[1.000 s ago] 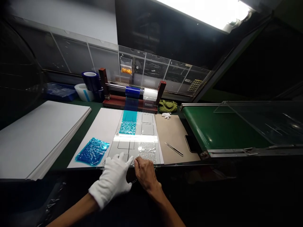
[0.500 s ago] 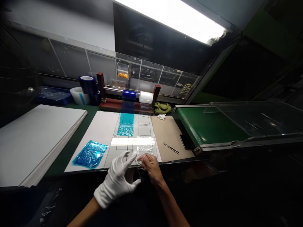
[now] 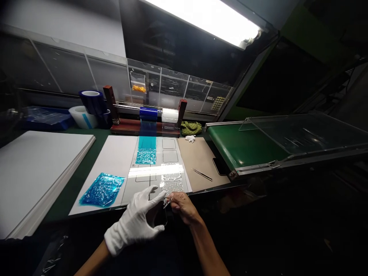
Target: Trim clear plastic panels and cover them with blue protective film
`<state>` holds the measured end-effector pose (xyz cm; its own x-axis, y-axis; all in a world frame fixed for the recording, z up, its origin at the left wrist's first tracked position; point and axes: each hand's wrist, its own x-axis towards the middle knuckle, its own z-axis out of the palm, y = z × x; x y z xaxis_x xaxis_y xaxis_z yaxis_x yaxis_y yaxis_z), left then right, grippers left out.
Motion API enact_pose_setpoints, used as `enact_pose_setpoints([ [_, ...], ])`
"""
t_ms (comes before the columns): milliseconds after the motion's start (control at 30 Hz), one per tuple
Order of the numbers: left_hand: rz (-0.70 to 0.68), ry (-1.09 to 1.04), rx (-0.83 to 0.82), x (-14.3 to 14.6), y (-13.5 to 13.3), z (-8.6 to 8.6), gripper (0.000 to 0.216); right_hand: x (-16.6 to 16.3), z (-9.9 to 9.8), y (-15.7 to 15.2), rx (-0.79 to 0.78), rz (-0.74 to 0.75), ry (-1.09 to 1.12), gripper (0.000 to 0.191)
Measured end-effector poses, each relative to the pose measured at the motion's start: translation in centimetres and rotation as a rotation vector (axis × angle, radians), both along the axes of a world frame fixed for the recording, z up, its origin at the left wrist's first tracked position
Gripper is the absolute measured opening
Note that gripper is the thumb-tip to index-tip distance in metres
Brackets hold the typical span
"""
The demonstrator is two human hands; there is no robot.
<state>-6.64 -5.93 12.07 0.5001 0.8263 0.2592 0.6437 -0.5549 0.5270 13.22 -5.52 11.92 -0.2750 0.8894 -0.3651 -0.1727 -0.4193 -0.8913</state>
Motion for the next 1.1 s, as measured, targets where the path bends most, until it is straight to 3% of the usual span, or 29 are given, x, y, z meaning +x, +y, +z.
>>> enact_pose_setpoints([
  [67, -0.019, -0.006, 0.002, 0.5, 0.1, 0.2, 0.093, 0.2, 0.0, -0.4, 0.003, -0.043, -0.026, 0.038],
  [133, -0.030, 0.025, 0.003, 1.4, 0.2, 0.6, 0.092, 0.0, 0.4, -0.9, 0.086, -0.081, -0.204, 0.040],
  [267, 0.014, 0.285, -0.043, 3.6, 0.1, 1.5, 0.080, -1.5, 1.4, -1.6, 0.372, -0.151, -1.018, 0.031],
  [333, 0.043, 0.379, -0.067, 4.2, 0.1, 1.5, 0.074, -2.0, 1.4, -1.7, 0.413, -0.130, -1.280, 0.024],
  [400, 0.041, 0.346, -0.066, 4.3, 0.2, 0.9, 0.077, -1.7, 1.1, -1.6, 0.394, -0.131, -1.225, 0.026],
  [533, -0.105, 0.085, -0.080, 3.0, 0.5, -1.3, 0.090, 2.2, 0.0, -1.3, 0.148, -0.181, -0.425, 0.039],
  [633, -0.132, -0.014, -0.137, 2.4, 0.7, -2.5, 0.090, 6.2, -1.5, -1.6, 0.042, -0.446, -0.071, 0.036],
  [767, -0.091, -0.255, -0.323, 2.1, 1.3, -3.9, 0.097, 10.0, -5.7, -4.2, -0.056, -0.764, -0.275, 0.034],
  [867, 0.021, -0.636, -0.632, 1.6, 1.9, -5.6, 0.095, 11.4, -9.3, -7.6, -0.246, -0.911, -0.463, 0.033],
  [933, 0.123, -0.895, -0.843, 1.3, 2.2, -6.7, 0.088, 13.0, -10.1, -9.1, -0.304, -1.010, -0.533, 0.031],
  [1000, 0.199, -1.082, -0.999, 1.2, 2.4, -7.5, 0.082, 16.2, -8.7, -9.3, -0.312, -1.111, -0.600, 0.035],
  [1100, 0.238, -1.191, -1.140, 1.5, 2.6, -7.9, 0.080, 24.2, -2.9, -7.7, -0.234, -1.239, -0.697, 0.052],
])
